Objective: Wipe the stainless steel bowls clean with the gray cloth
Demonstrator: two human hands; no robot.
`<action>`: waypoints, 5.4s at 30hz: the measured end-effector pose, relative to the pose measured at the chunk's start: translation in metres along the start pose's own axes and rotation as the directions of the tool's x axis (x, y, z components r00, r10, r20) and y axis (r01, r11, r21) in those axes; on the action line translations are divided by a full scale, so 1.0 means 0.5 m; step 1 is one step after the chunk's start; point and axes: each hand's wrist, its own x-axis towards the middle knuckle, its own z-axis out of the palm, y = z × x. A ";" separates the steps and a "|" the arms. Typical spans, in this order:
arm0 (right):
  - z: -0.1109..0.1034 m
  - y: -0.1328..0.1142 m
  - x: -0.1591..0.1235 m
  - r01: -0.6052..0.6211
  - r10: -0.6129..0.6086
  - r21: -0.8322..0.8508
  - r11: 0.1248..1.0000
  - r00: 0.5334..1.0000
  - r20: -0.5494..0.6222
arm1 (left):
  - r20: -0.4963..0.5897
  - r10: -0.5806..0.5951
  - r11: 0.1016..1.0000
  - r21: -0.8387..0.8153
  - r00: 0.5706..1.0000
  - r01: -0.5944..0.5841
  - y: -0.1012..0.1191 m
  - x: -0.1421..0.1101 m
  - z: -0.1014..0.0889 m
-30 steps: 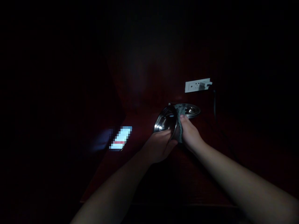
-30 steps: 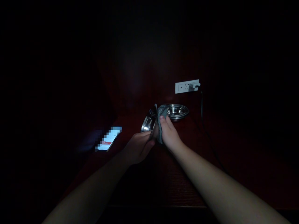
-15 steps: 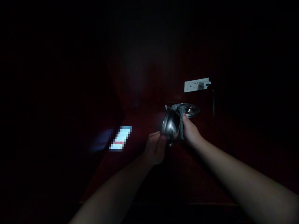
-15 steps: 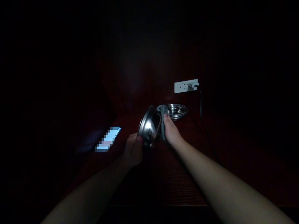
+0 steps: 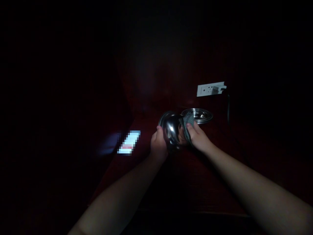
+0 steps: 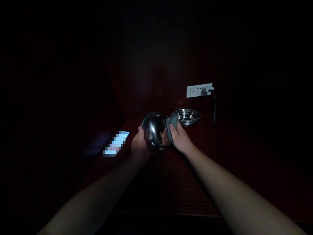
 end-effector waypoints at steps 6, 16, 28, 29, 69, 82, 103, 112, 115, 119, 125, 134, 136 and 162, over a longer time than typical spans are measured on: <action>-0.010 -0.017 0.004 0.014 -0.014 -0.024 1.000 1.000 -0.005 | -0.013 -0.076 0.988 -0.138 0.997 0.074 0.004 0.011 0.005; -0.025 -0.014 0.009 -0.057 0.056 0.015 0.998 0.998 0.034 | 0.090 -0.230 0.948 -0.204 0.969 0.243 0.004 0.043 -0.011; -0.028 -0.018 0.011 -0.060 0.058 0.037 0.998 0.998 0.034 | 0.218 -0.313 0.923 -0.158 0.925 0.350 -0.004 0.063 -0.026; -0.028 -0.018 0.011 -0.060 0.059 0.032 0.998 0.998 0.030 | 0.221 -0.319 0.922 -0.155 0.922 0.356 -0.003 0.063 -0.027; -0.024 -0.018 0.014 0.036 -0.035 -0.119 0.992 0.999 0.017 | 0.134 0.030 0.994 0.096 0.990 -0.043 0.005 0.058 -0.040; -0.016 -0.028 0.018 -0.339 0.374 0.360 0.869 0.927 -0.033 | 0.355 -0.265 0.910 -0.217 0.897 0.354 0.029 0.054 -0.032; -0.026 -0.006 0.011 -0.220 0.217 0.064 0.973 0.975 0.049 | 0.146 0.106 0.952 0.272 0.984 -0.143 0.015 0.059 -0.037; -0.026 -0.033 0.011 -0.221 0.233 0.137 0.966 0.969 -0.086 | 0.088 -0.008 0.989 0.147 0.996 -0.005 0.015 0.056 -0.027; -0.020 -0.032 0.014 -0.263 0.290 0.221 0.939 0.952 -0.100 | 0.102 -0.105 0.994 -0.011 0.989 0.107 0.011 0.055 -0.026; -0.016 -0.025 0.017 -0.287 0.343 0.340 0.896 0.932 -0.117 | 0.321 -0.263 0.924 -0.187 0.910 0.333 0.005 0.057 -0.030; -0.022 -0.024 0.017 -0.252 0.286 0.238 0.938 0.950 -0.122 | 0.098 0.015 1.000 -0.001 0.995 -0.015 -0.018 0.056 -0.040; -0.020 -0.010 0.012 -0.192 0.196 0.090 0.977 0.980 -0.037 | 0.080 0.100 0.977 0.182 0.992 -0.113 -0.006 0.073 -0.047; -0.021 -0.009 0.012 -0.182 0.184 0.066 0.981 0.982 -0.028 | 0.090 0.091 0.978 0.178 0.992 -0.106 -0.005 0.072 -0.046; -0.033 -0.044 0.001 0.261 -0.228 -0.361 0.895 0.965 0.133 | 0.068 -0.007 0.997 0.075 0.998 0.002 0.008 0.054 -0.027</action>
